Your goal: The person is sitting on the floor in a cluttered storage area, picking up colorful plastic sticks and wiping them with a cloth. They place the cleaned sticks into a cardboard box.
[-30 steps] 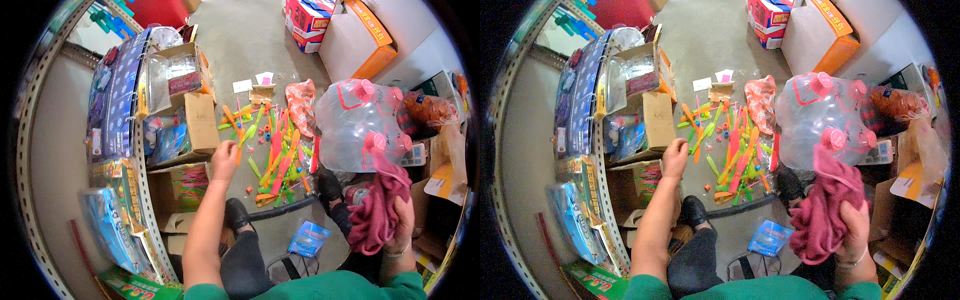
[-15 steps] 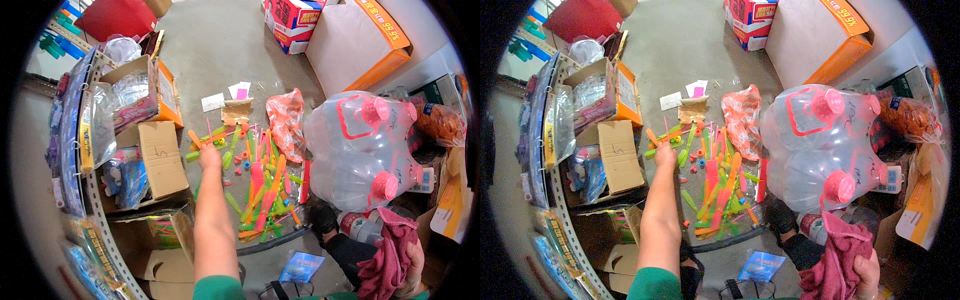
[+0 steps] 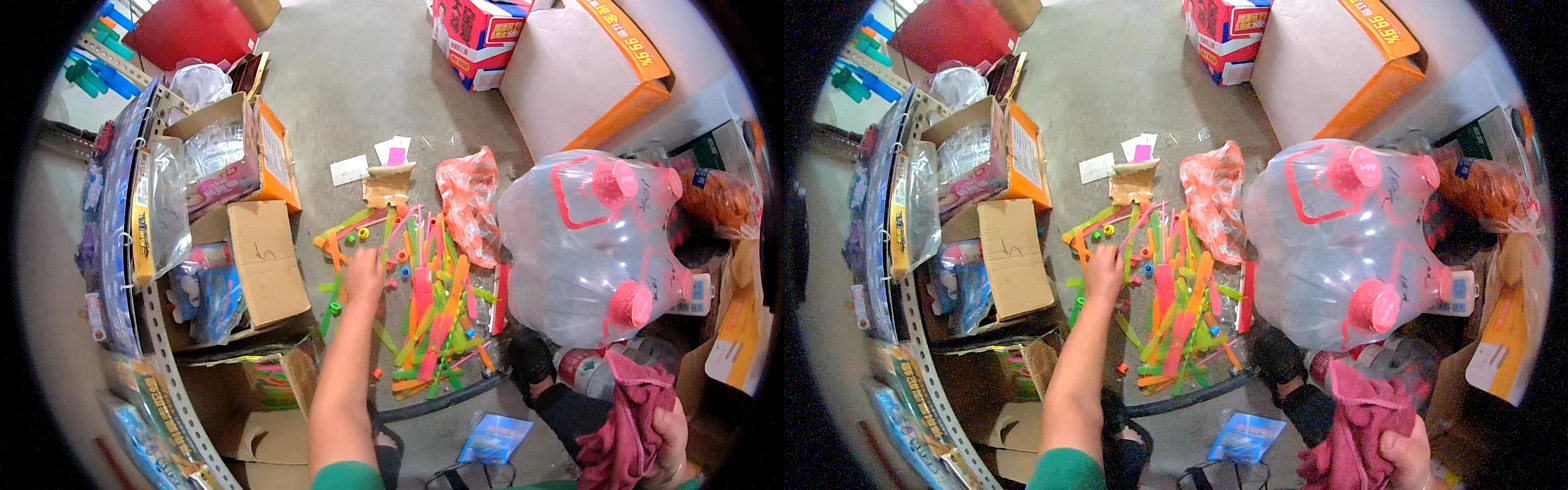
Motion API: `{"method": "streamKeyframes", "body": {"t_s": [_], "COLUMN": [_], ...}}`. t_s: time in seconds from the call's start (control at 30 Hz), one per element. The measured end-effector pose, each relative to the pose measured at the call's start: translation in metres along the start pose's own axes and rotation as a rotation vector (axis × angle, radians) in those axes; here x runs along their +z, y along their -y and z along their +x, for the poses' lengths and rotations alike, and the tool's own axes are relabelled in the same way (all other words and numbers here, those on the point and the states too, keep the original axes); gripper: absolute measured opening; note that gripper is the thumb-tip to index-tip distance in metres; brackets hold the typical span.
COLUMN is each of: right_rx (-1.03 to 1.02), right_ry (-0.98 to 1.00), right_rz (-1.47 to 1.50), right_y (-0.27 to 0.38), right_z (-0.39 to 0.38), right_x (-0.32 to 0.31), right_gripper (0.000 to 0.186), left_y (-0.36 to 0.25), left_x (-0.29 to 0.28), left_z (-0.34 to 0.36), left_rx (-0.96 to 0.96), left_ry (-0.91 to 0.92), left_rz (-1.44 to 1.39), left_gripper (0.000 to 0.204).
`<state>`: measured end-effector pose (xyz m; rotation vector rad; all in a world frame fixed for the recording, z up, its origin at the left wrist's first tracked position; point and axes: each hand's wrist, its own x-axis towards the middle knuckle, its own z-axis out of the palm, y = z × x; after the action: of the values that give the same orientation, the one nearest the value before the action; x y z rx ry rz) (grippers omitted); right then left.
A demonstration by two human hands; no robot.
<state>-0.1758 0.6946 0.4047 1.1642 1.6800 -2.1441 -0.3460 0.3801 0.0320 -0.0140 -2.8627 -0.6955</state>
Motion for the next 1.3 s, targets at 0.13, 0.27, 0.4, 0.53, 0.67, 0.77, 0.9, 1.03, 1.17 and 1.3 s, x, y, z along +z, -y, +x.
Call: {"method": "streamKeyframes", "body": {"t_s": [0.13, 0.27, 0.4, 0.53, 0.67, 0.77, 0.9, 1.03, 1.17, 1.3], "right_rx": [0.01, 0.01, 0.021, 0.023, 0.03, 0.035, 0.049, 0.057, 0.065, 0.075], "right_ry": [0.017, 0.012, 0.016, 0.023, 0.029, 0.028, 0.058, 0.069, 0.07, 0.084], "right_rz": [-0.047, -0.08, -0.099, -0.094, -0.083, -0.081, -0.096, -0.104, -0.103, -0.103], "right_y": [-0.002, -0.003, -0.005, -0.001, 0.002, 0.002, 0.001, 0.0, 0.001, 0.005], "right_z": [0.003, 0.008, 0.007, 0.006, 0.003, 0.003, 0.001, 0.003, 0.005, 0.006], "right_x": [0.004, 0.002, 0.001, 0.002, 0.001, 0.001, 0.003, 0.004, 0.003, 0.002], "right_gripper": [0.057, 0.057, 0.058, 0.058, 0.058, 0.059, 0.059, 0.059, 0.06, 0.06], "left_y": [0.011, 0.005, 0.001, 0.004, -0.003, -0.035, -0.05, -0.062, -0.073, -0.077], "left_x": [0.028, 0.042, 0.045, 0.01, -0.018, -0.031, 0.019, 0.059, 0.072, 0.08], "left_z": [0.057, 0.074, 0.066, 0.064, 0.036, 0.032, 0.029, 0.036, 0.039, 0.039], "left_rx": [-0.03, -0.124, -0.232, -0.192, -0.353, -0.463, -0.331, -0.385, -0.424, -0.371], "left_ry": [0.104, 0.325, 0.354, 0.636, 0.548, 0.535, 0.433, 0.406, 0.398, 0.451], "left_rz": [0.172, 0.3, 0.316, 0.296, 0.243, -0.077, -0.127, -0.025, 0.045, 0.154], "left_gripper": [0.012, 0.016, 0.017, 0.02, 0.019, 0.017, 0.016, 0.017, 0.015, 0.015]}}
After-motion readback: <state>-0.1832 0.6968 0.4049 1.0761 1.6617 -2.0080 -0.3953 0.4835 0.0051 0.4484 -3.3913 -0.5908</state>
